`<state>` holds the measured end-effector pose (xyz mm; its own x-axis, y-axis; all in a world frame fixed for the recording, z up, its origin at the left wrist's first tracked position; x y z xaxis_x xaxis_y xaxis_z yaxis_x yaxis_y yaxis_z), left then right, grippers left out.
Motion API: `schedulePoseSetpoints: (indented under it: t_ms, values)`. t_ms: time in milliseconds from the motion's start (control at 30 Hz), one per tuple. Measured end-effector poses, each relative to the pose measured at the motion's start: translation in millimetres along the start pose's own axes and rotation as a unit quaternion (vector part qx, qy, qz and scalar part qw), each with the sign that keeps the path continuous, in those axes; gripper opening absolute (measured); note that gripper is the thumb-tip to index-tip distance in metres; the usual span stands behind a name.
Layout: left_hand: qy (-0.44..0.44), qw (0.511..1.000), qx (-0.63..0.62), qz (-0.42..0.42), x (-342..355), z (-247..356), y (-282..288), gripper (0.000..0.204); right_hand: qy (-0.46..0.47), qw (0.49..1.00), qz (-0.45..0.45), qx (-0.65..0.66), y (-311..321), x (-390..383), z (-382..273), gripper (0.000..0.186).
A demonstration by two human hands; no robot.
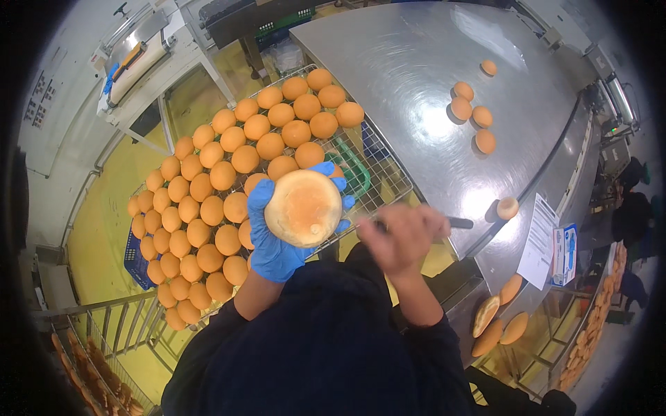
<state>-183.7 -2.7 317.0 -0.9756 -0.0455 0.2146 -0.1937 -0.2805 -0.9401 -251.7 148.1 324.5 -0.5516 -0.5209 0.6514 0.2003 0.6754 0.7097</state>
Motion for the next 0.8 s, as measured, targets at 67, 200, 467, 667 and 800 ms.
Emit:
schedulePoseSetpoints:
  t_ms: [67, 200, 467, 667, 800]
  values:
    - [-0.007, 0.999, 0.021, 0.026, 0.3, -1.5, -1.6, 0.071, 0.056, 0.998, -0.024, -0.023, 6.0, 0.7, -9.1, 0.029]
    - [0.02, 0.997, 0.067, 0.036, 4.5, -6.3, -1.7, 0.067, -0.019, 0.999, -0.021, -0.021, -10.5, 18.1, 23.5, 0.027]
    - [0.08, 0.973, 0.2, 0.084, 16.7, -35.8, 43.7, 0.06, -0.164, 0.985, -0.053, -0.004, -36.8, -2.8, 67.2, 0.02]
    - [0.146, 0.957, 0.022, 0.249, 36.9, -118.3, 133.6, 0.061, -0.269, 0.962, 0.01, -0.034, -16.2, -53.5, 135.0, 0.016]
    - [0.234, 0.964, 0.036, 0.122, 92.4, -143.7, 115.4, 0.07, -0.363, 0.931, 0.023, -0.024, 9.8, -70.4, 170.5, 0.017]
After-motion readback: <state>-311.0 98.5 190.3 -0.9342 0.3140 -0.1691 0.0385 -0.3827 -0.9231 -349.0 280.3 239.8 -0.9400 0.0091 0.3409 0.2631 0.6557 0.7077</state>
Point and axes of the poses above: each hand's wrist, its own x-axis towards the middle knuckle, its own y-axis out of the back of the hand, z = x × y, the point moved 3 cm from there along x, towards the middle knuckle, and after that the axes turned 14 degrees about -z, right-handed, at the moved point
